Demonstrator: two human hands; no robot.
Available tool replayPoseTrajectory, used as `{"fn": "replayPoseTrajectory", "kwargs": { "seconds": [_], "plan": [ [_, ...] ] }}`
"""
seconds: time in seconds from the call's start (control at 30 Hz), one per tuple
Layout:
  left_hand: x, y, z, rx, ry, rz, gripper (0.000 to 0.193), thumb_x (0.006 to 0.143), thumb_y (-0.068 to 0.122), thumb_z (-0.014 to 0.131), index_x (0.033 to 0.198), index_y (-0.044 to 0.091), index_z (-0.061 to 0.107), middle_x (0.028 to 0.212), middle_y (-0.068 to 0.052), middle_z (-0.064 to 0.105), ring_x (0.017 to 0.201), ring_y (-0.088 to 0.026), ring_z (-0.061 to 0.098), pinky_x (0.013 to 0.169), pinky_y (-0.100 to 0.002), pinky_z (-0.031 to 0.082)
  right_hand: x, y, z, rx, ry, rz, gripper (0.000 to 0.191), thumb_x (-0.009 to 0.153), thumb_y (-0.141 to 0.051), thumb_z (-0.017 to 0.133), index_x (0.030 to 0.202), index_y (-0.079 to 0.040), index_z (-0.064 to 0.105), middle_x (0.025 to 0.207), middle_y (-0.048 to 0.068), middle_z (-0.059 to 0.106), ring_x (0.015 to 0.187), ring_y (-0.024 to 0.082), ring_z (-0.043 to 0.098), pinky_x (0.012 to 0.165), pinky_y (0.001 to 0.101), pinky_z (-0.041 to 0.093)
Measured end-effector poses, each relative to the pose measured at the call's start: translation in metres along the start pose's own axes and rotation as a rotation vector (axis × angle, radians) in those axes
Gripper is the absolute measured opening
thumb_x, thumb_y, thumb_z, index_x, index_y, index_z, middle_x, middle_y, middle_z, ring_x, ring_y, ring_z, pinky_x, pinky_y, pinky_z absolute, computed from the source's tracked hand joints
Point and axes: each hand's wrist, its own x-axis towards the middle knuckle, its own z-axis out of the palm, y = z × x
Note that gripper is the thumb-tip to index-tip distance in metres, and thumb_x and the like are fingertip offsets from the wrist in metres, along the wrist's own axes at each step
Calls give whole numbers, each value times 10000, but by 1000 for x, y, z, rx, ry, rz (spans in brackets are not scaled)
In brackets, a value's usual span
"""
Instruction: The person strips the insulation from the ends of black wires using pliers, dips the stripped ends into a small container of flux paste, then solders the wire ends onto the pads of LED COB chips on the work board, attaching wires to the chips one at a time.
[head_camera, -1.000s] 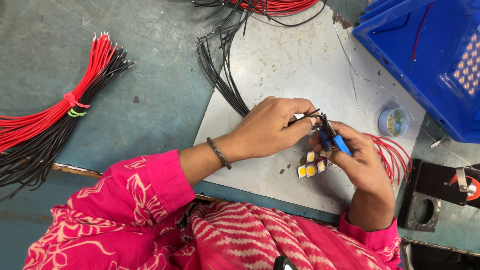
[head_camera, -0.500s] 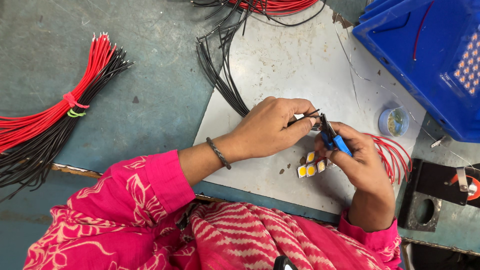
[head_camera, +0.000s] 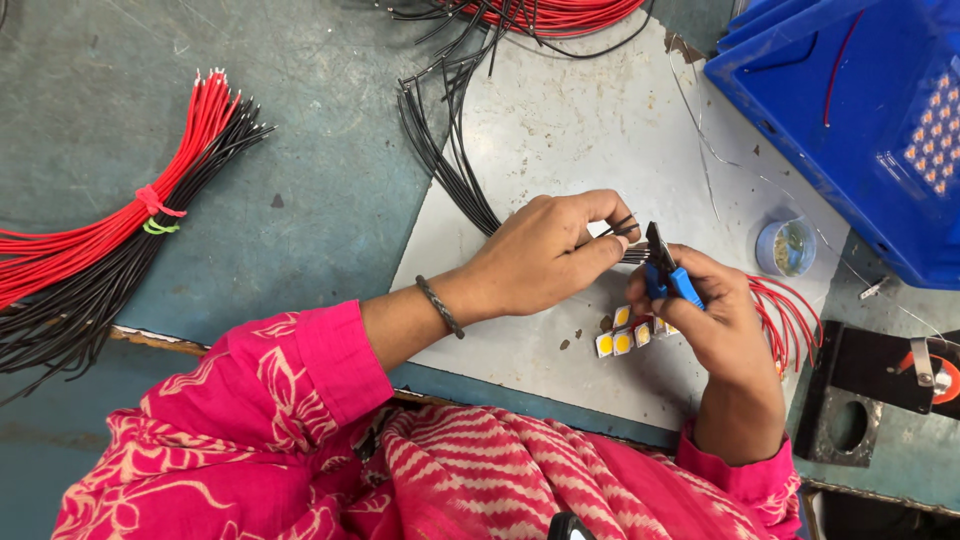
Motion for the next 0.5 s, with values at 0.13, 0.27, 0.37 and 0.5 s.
{"fn": "replayPoseTrajectory", "kwargs": {
  "seconds": [0.13,0.27,0.37,0.5],
  "plan": [
    [-1,1,-1,-15,-8,-38,225,941,229,605,1110,81,583,504,-22,516,442,-120,483,462,-347,347,-1,-5,1,-84,-32,-4,406,832,74,543,1221,52,658,1008,88,739,871,150,701,780,284,567],
    [-1,0,-1,2,-20,-34,208,949,232,607,1076,78,551,474,-11,499,412,-120,484,460,-346,348,-1,-9,2,-117,-60,-7,432,839,66,550,1257,45,653,1034,81,739,904,136,689,802,268,552],
    [0,-1,-1,-13,-16,-23,188,949,225,619,1036,69,563,486,-4,514,427,-104,487,457,-338,339,0,-11,4,-107,-79,-32,438,835,68,535,1255,47,659,1051,81,738,916,132,685,810,265,551],
    [1,-4,1,-97,-19,-31,153,944,194,635,987,54,590,532,16,546,463,-56,452,442,-310,309,0,-13,4,-102,-80,-20,439,827,66,533,1246,42,661,1051,81,741,902,131,686,788,263,551]
  ]
}}
